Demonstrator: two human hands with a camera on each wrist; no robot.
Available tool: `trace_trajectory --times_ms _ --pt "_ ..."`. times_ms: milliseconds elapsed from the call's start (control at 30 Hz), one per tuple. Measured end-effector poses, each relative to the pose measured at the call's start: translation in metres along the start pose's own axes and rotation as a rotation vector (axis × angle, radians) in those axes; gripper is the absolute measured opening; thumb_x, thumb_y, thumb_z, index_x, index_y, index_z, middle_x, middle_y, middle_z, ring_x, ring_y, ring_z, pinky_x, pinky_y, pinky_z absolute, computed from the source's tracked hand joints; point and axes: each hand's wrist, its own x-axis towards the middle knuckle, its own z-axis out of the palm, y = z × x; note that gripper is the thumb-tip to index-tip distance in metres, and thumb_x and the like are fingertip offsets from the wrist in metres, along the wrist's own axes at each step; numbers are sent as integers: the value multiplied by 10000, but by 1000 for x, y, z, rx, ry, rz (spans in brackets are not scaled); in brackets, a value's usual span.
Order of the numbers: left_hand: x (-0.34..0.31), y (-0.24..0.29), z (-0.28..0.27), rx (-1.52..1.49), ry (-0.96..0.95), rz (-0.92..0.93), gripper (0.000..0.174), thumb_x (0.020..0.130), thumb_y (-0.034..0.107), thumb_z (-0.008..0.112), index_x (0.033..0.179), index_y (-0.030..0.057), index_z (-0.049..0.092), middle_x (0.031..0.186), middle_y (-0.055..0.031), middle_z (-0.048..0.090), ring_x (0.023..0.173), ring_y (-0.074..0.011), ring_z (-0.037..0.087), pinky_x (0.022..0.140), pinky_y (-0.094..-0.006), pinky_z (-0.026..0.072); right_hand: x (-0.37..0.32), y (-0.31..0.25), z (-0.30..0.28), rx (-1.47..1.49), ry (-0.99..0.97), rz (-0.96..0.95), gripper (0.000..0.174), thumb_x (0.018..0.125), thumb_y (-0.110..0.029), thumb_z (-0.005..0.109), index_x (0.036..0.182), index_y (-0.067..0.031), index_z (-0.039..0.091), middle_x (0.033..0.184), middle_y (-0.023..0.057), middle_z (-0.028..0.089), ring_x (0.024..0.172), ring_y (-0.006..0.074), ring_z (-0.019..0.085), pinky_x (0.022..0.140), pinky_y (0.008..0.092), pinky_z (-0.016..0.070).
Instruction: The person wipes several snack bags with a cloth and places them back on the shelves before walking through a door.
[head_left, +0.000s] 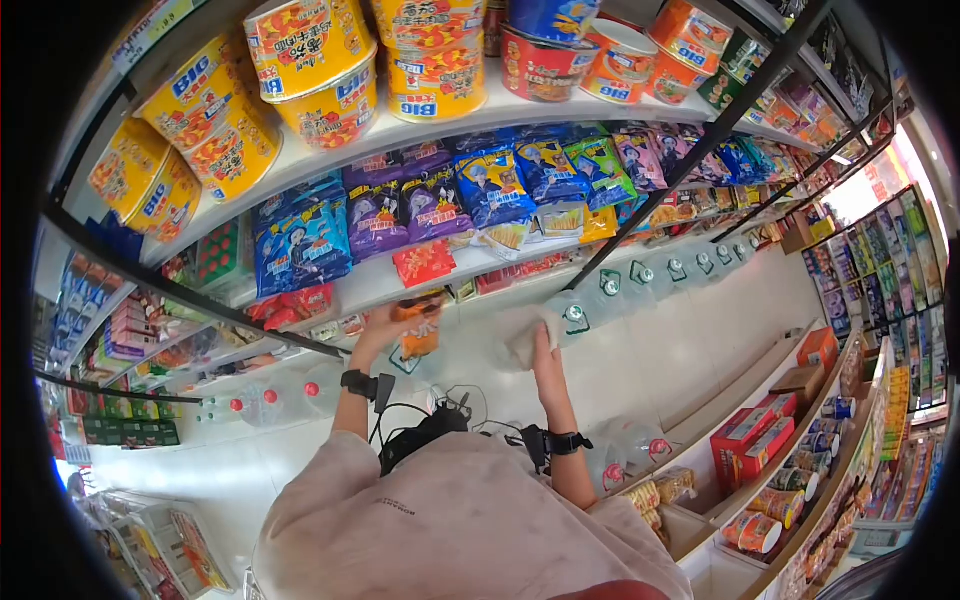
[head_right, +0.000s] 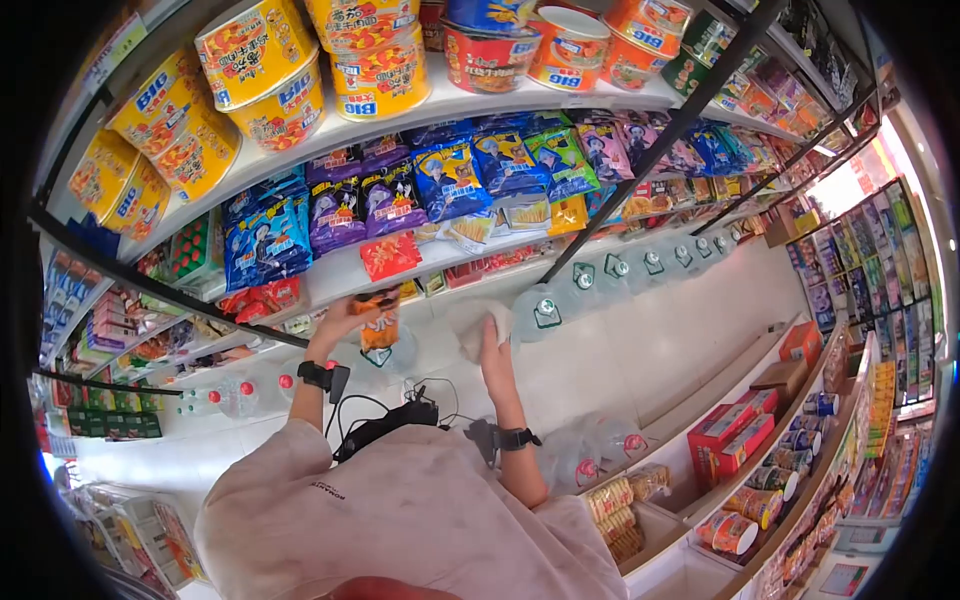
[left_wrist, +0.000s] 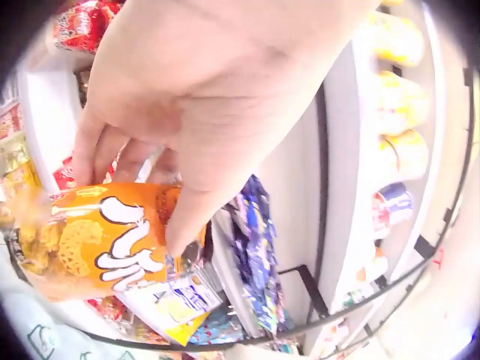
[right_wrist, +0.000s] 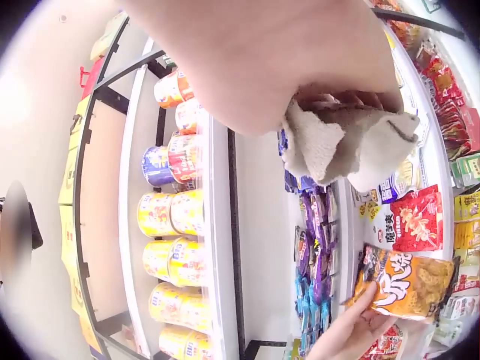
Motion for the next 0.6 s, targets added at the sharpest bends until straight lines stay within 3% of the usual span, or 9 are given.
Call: trace_trajectory --times_ms 33,100,167,233,300,400,433,533,600 --pt "-4 15 11 54 -29 -31 504 865 291 807 1232 -11 638 1053 -53 722 913 -93 668 760 -270 547 -4 -3 -6 -30 -16 -7 549 1065 -408 457 1379 38 520 1260 159 625 1171 246 586 1031 361 440" --pt "-19 66 35 89 -6 -80 478 870 283 805 1209 -14 647 1049 -48 722 920 -90 662 792 -273 537 -5 -12 -15 -86 -50 -26 531 1061 -371 484 1389 46 505 1266 187 623 1187 265 581 1042 377 427" --pt "-32 118 68 -78 25 12 392 914 258 766 1171 -15 653 1030 -38 715 937 -82 648 853 -275 515 -11 -12 -10 -88 -49 -308 481 1051 -315 520 1359 54 522 1253 191 630 1161 268 597 1013 382 444" --pt "-47 157 101 -168 88 57 343 939 236 737 1157 -15 653 1024 -35 709 950 -79 642 857 -277 513 -22 -25 -5 -56 -133 -423 429 1040 -267 551 1319 58 545 1219 185 648 1115 256 617 972 381 466" --pt "-59 189 133 -261 179 112 280 998 226 660 1142 -15 649 1022 -30 695 952 -68 618 836 -270 503 -50 -61 -5 14 -306 -360 374 1028 -228 578 1269 58 575 1163 169 676 1050 230 643 920 374 492" --pt "-65 215 163 -159 311 71 307 1024 269 619 1150 -10 644 1032 -27 688 906 -65 605 791 -258 493 -68 -65 -19 56 -334 -312 346 1032 -244 573 1200 57 610 1059 143 708 942 193 661 848 348 515" --pt "-67 220 174 -169 347 115 323 1041 297 588 1134 -7 647 1018 -23 685 857 -65 592 752 -251 481 -72 -64 -25 65 -300 -311 349 1030 -257 580 1148 67 633 968 138 720 875 164 659 802 338 520" --pt "-67 211 207 -390 350 69 324 1044 290 580 1156 -11 626 1027 -32 679 867 -74 609 761 -257 491 -76 -57 -47 85 -213 -250 358 1037 -263 566 1113 80 639 933 146 719 848 168 657 776 351 518" --pt "-71 218 227 -545 319 21 323 1028 268 609 1189 -12 598 1043 -41 675 901 -82 618 785 -263 498 -75 -58 -68 -93 -164 -207 370 1046 -268 549 1100 86 641 906 146 717 825 170 652 760 364 517"
